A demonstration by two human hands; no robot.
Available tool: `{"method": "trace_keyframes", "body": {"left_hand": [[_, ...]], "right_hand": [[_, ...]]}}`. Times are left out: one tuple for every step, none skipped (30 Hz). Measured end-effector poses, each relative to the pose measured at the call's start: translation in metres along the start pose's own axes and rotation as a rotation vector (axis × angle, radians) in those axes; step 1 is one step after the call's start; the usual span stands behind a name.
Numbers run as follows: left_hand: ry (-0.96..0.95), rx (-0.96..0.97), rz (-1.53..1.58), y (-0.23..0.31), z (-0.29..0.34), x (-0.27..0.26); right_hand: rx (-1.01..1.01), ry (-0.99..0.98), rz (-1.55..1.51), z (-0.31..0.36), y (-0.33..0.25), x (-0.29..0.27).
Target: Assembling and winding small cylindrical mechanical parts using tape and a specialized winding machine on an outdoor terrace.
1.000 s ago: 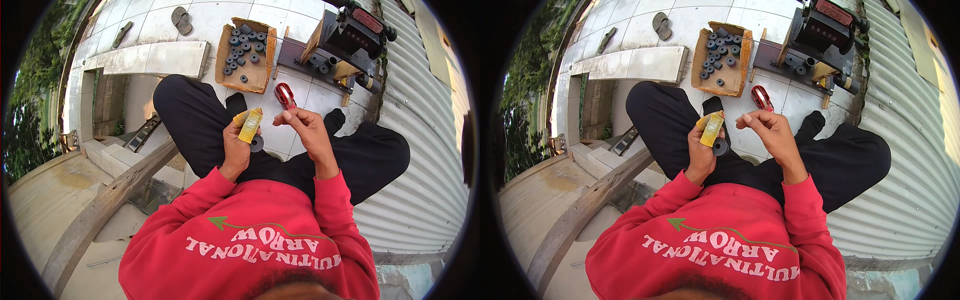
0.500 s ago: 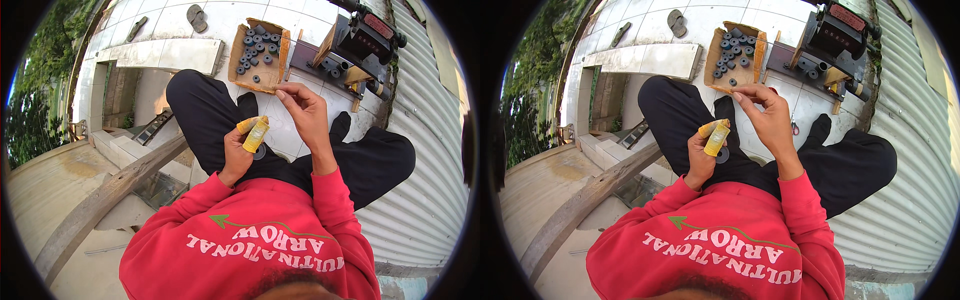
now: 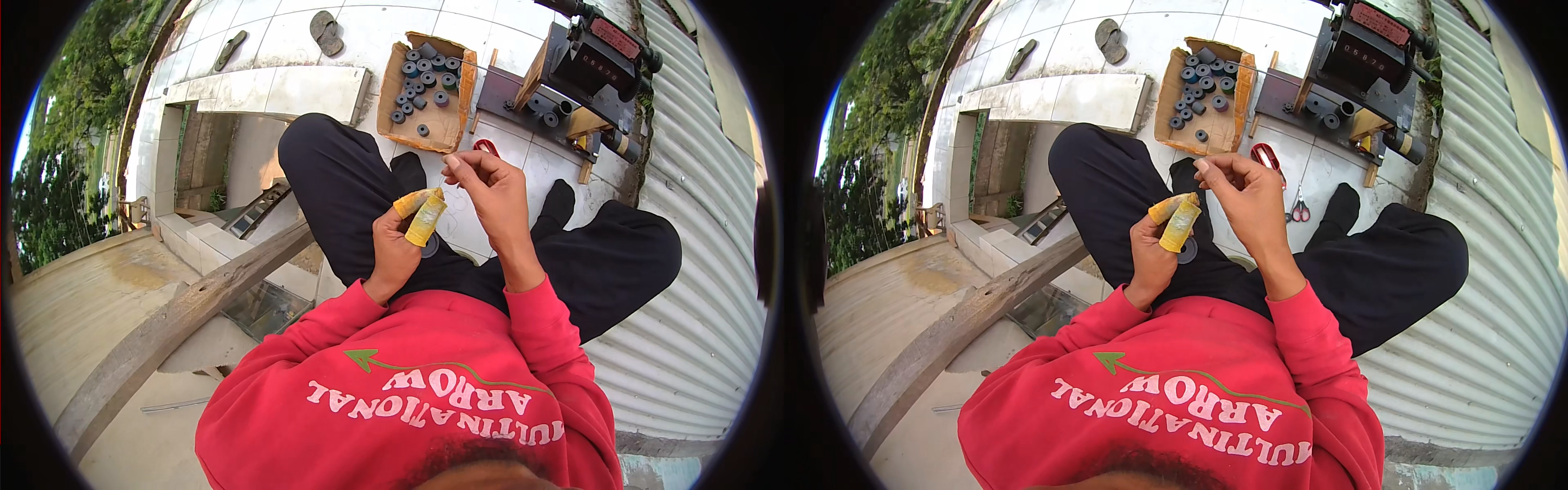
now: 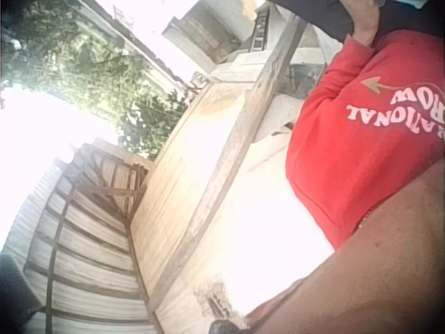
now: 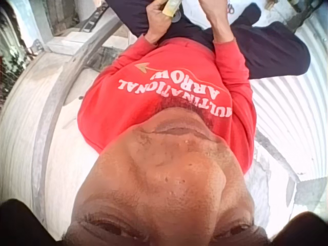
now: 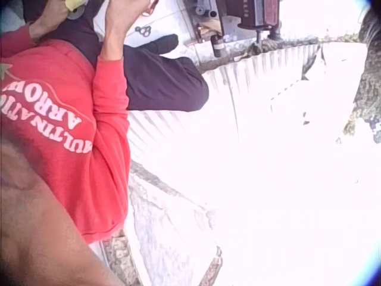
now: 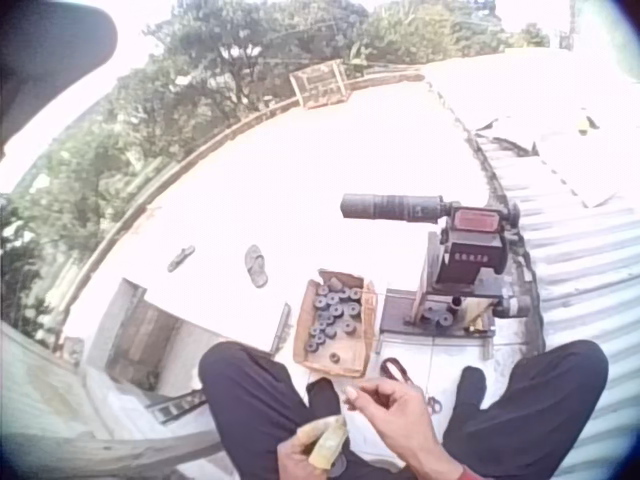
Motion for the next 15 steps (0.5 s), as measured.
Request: {"method": "trace_keyframes", "body": {"left_hand": [[-0.006, -0.002, -0.024, 0.0, 0.0, 0.0], [-0.005, -0.004, -0.026, 0.001, 0.001, 0.0], [-0.002, -0.005, -0.027, 0.002, 0.001, 0.0], [0.001, -0.004, -0.028, 0.004, 0.001, 0.0], [0.001, -0.005, -0.029, 0.005, 0.0, 0.001], [-0.002, -0.012, -0.056, 0.004, 0.0, 0.001], [-0.007, -0.021, -0.082, 0.004, 0.001, 0.001], [-0.008, -0.023, -0.082, 0.004, 0.0, 0.002], [0.008, -0.019, -0.078, 0.004, 0.0, 0.002], [0.026, -0.015, -0.074, 0.004, 0.0, 0.001], [0.026, -0.017, -0.075, 0.002, 0.0, 0.001], [0.031, -0.025, -0.09, 0.0, 0.0, 0.0], [0.035, -0.034, -0.105, -0.002, 0.0, -0.001], [0.034, -0.036, -0.106, -0.003, 0.0, -0.001], [0.038, -0.031, -0.104, -0.003, 0.0, 0.0]], "right_hand": [[-0.011, -0.015, -0.052, 0.002, -0.004, -0.001], [-0.022, -0.03, -0.104, 0.003, -0.006, -0.001], [-0.006, -0.024, -0.133, 0.005, -0.002, -0.003], [-0.006, -0.024, -0.134, 0.006, -0.002, -0.004], [0.012, -0.006, -0.145, 0.008, 0.0, -0.006], [0.029, 0.013, -0.155, 0.009, 0.003, -0.008], [0.03, 0.015, -0.156, 0.011, 0.004, -0.009], [0.018, 0.046, -0.183, 0.014, 0.004, -0.012], [0.005, 0.078, -0.211, 0.016, 0.004, -0.016], [0.007, 0.078, -0.212, 0.019, 0.005, -0.016], [0.035, 0.114, -0.266, 0.022, 0.008, -0.02], [0.064, 0.151, -0.32, 0.024, 0.011, -0.023], [0.066, 0.152, -0.321, 0.026, 0.012, -0.025], [0.111, 0.112, -0.433, 0.028, 0.016, -0.023], [0.157, 0.071, -0.544, 0.029, 0.019, -0.02]]}}
Point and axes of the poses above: each hand's wrist, its own z-axis away from the middle knuckle, its own x-axis out of the palm, y = z × x, the point moved 9 cm from there along -z, towards the middle knuckle, and after that the axes turned 11 degrees about -z, right-handed, at the moved point
